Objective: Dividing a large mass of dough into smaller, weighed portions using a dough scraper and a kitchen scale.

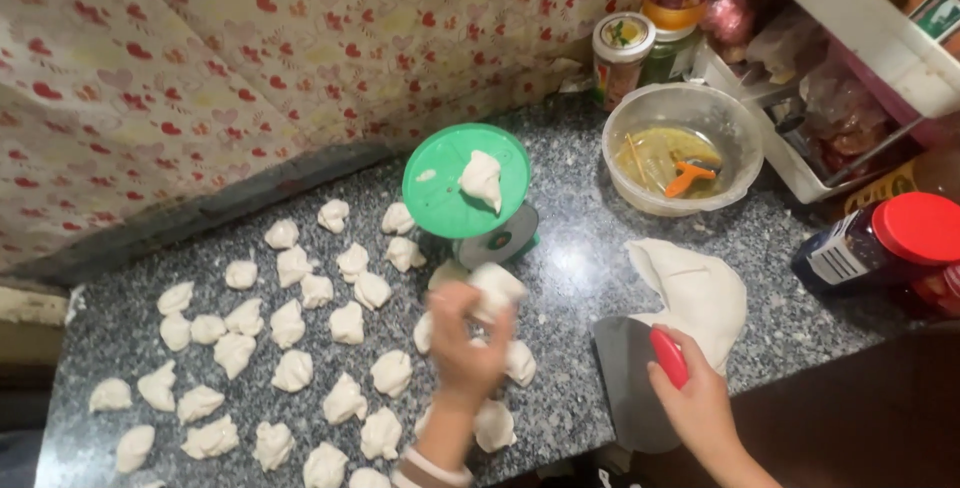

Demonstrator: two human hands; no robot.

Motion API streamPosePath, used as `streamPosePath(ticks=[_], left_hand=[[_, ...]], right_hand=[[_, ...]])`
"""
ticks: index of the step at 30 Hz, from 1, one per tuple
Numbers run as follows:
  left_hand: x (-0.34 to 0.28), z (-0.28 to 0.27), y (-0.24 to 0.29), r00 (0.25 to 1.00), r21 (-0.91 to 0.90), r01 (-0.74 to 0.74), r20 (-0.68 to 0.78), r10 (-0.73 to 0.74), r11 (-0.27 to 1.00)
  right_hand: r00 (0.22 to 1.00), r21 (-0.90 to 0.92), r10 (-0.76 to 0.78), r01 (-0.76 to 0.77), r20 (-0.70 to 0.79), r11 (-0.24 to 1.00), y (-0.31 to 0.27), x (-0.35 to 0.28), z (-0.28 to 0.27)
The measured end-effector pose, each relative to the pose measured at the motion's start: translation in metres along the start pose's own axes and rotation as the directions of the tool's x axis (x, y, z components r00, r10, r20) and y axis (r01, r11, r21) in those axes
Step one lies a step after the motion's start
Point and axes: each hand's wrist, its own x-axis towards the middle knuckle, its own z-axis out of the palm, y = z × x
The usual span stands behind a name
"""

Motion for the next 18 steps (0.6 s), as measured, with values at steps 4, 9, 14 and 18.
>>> streamPosePath(ticks=[4, 9, 14, 18], left_hand=[[-0.069, 0.03, 0.037, 0.494, 0.28, 0.527, 0.667, -0.558, 0.802], [-0.093, 0.034, 0.042, 0.368, 0.324, 0.412, 0.796, -0.48, 0.852], [-0.112, 0.034, 0.029, 0.487, 0.122, 0.31, 0.832, -0.267, 0.943], [-0.125, 0.029, 0.03, 0.526, 0.112, 0.397, 0.786, -0.325, 0.911]], right_hand=[[0.999, -0.218, -0.035, 0.025, -0.04, 0.976, 0.004, 0.001, -0.002], [0.998, -0.49, 0.0, 0.028, 0.058, 0.871, -0.015, -0.02, -0.011], [0.987, -0.61, 0.006, 0.095, 0.162, 0.787, -0.023, -0.037, 0.001], [0.969, -0.651, -0.091, 0.224, 0.231, 0.725, -0.003, -0.035, 0.028]])
